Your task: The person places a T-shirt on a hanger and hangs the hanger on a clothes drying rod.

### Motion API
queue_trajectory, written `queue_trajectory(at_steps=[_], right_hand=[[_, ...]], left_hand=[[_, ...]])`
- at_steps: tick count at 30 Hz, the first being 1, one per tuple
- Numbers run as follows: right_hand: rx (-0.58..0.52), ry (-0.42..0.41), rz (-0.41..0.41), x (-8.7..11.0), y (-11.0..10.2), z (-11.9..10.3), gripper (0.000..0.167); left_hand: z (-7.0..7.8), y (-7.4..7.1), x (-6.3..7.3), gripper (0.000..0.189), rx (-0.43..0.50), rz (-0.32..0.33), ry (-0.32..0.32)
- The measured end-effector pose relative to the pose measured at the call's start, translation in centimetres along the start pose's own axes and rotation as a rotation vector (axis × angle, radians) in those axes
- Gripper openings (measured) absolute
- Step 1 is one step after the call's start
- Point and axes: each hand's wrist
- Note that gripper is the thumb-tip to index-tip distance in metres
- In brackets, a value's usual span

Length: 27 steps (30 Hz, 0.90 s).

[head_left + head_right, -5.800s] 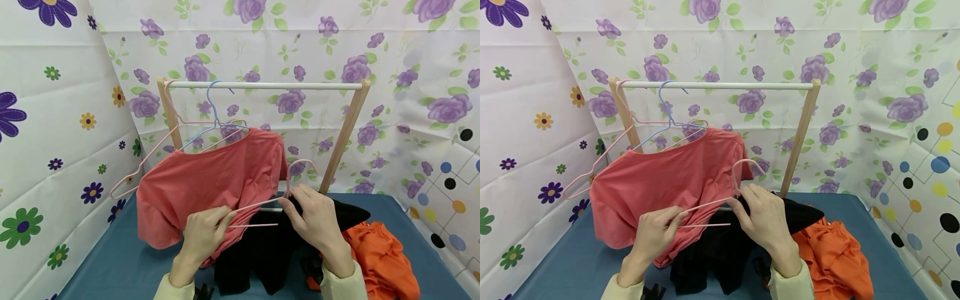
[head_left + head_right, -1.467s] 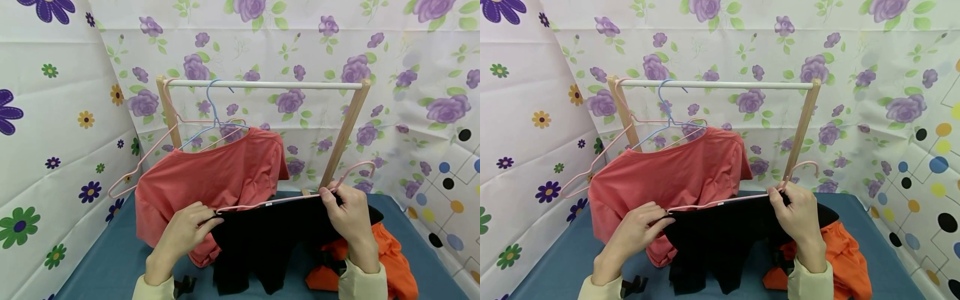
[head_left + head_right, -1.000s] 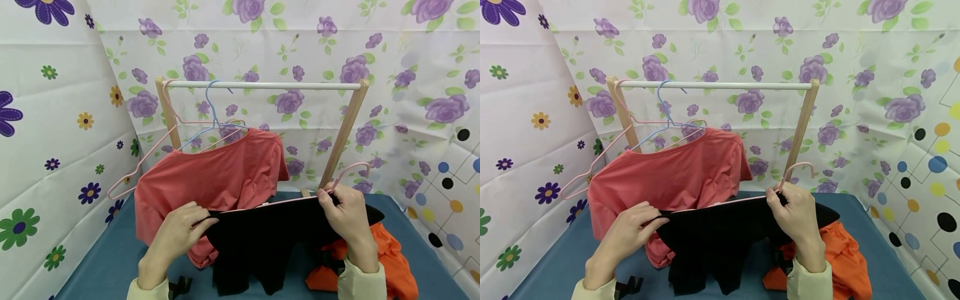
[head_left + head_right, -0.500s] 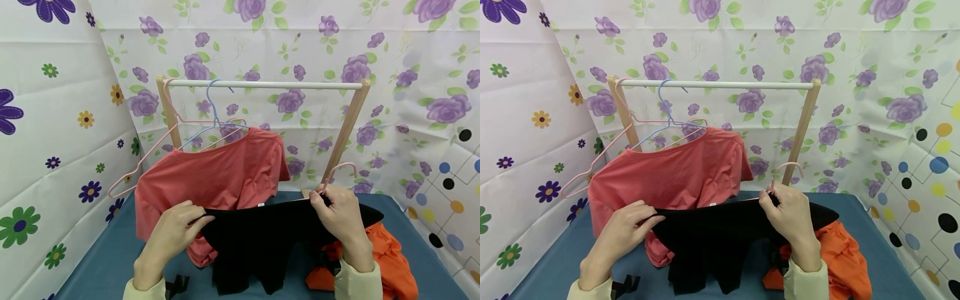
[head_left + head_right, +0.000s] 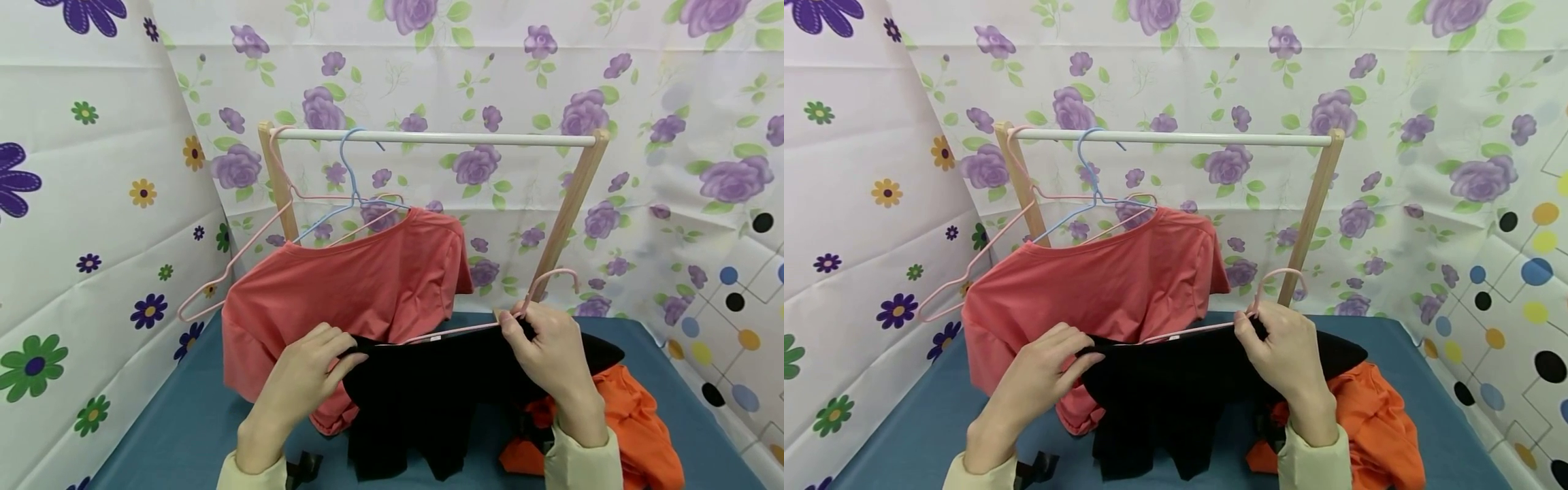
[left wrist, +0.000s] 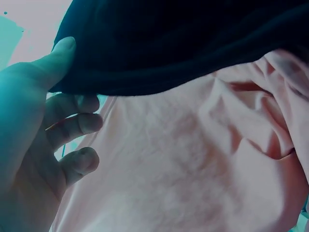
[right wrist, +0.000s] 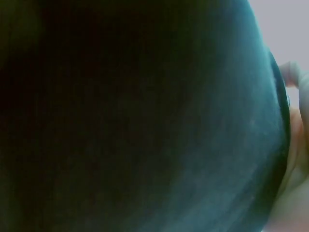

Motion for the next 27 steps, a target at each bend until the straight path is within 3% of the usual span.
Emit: queue_trajectory(at_steps=[13,27], right_hand=[[-0.041,-0.023,-0.006,-0.3,0.4,-0.6,0.020],[-0.063,-0.024,-0.002,-0.5,0.7,-1.1,0.017]], left_hand=[[0.5,1.4,-0.3,0.020,0.050,0.012,0.021],[1.6,3.2,-0.7,0.017,0.003,-0.003,0.060]])
Point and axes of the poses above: each hand's wrist, its own x-axis away from the middle knuckle, its own y-axis out of the palm, z = x × y, and after that the axes turned 12 degrees about -y, right-handed
